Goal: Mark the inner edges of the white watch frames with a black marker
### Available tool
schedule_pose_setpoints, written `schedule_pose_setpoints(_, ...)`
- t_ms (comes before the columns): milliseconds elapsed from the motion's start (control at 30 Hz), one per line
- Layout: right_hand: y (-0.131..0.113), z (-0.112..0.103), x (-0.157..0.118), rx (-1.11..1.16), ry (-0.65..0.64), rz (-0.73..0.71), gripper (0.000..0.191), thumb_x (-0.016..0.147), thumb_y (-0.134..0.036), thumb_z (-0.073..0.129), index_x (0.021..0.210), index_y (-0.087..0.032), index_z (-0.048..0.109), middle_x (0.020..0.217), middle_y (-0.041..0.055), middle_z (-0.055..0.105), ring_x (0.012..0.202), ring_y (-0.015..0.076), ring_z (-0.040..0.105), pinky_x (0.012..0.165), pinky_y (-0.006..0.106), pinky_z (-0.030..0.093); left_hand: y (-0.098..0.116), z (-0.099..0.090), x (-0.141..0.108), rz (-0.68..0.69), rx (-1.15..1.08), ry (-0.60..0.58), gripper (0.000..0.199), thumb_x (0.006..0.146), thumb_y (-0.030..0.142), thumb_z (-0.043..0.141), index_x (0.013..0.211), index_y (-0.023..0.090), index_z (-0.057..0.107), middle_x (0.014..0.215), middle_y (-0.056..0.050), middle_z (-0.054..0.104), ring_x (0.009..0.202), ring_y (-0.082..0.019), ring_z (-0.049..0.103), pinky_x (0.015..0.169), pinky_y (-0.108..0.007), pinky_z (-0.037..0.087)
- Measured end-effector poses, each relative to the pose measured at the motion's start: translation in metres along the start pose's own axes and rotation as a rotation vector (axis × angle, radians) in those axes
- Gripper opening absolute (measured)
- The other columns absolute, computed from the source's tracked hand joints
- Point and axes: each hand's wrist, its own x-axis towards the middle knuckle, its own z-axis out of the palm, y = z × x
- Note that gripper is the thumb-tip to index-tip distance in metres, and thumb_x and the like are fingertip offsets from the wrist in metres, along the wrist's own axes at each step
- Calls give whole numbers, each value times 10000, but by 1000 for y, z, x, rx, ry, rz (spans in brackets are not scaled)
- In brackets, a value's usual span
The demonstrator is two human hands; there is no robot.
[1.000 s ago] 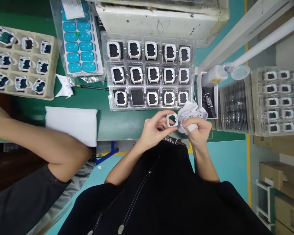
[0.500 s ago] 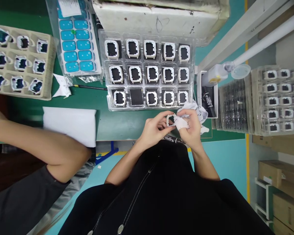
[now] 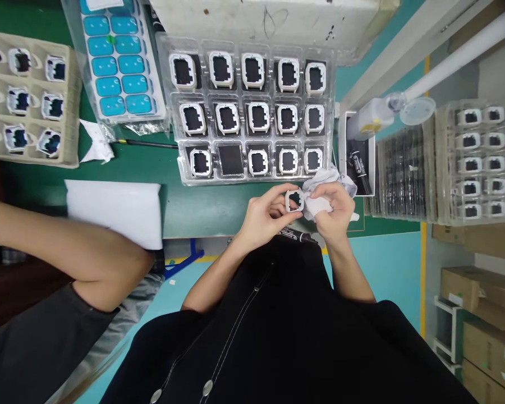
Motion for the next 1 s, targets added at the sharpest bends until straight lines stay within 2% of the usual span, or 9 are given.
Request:
schedule_pose_setpoints(133,-3,-2,0,-28,22,35,126,834,-243,818,895,-268,711,821,-38,709,642,141,640,565,268,518,2,3,-1,51,16,-1,555,935,363,1009,1432,226,803,991,-12,882,660,-101,735,674,-205,654)
schedule_pose_setpoints(300,-10,1,-5,-8,-42,67,145,862,-175,760,973,-267,764,871,-44,752,590,109,617,525,247,451,3,3,-2,114,72,-1,507,978,324,966,1448,222,803,952,5,854,686,-94,716,685,-180,642)
schedule_pose_setpoints(533,-15,3,-5,-15,-105,188,248,800,-147,726,1014,-269,752,948,-28,784,689,146,701,573,265,490,-5,0,-4,219,217,-5,479,1029,280,905,1493,243,792,903,37,801,689,-89,689,711,-168,631)
schedule_pose_setpoints(767,-22,1,-2,1,-165,270,174,847,-200,755,1006,-269,741,895,-40,734,618,116,575,540,259,401,-4,-4,-7,359,433,35,390,1104,325,854,1487,260,819,833,61,673,666,-91,594,728,-183,600)
schedule_pose_setpoints(900,-22,-3,-1,4,-157,297,192,810,-200,770,984,-269,726,886,-40,719,608,115,545,530,267,368,-1,-6,-9,315,421,30,374,1098,353,871,1462,271,839,839,50,720,668,-102,618,727,-201,612)
schedule_pose_setpoints(1000,-16,-11,0,14,-55,292,193,793,-215,786,944,-275,684,855,-40,700,572,114,516,504,276,341,4,-10,-11,226,316,36,411,1072,363,907,1465,271,833,956,11,851,679,-116,719,739,-230,667)
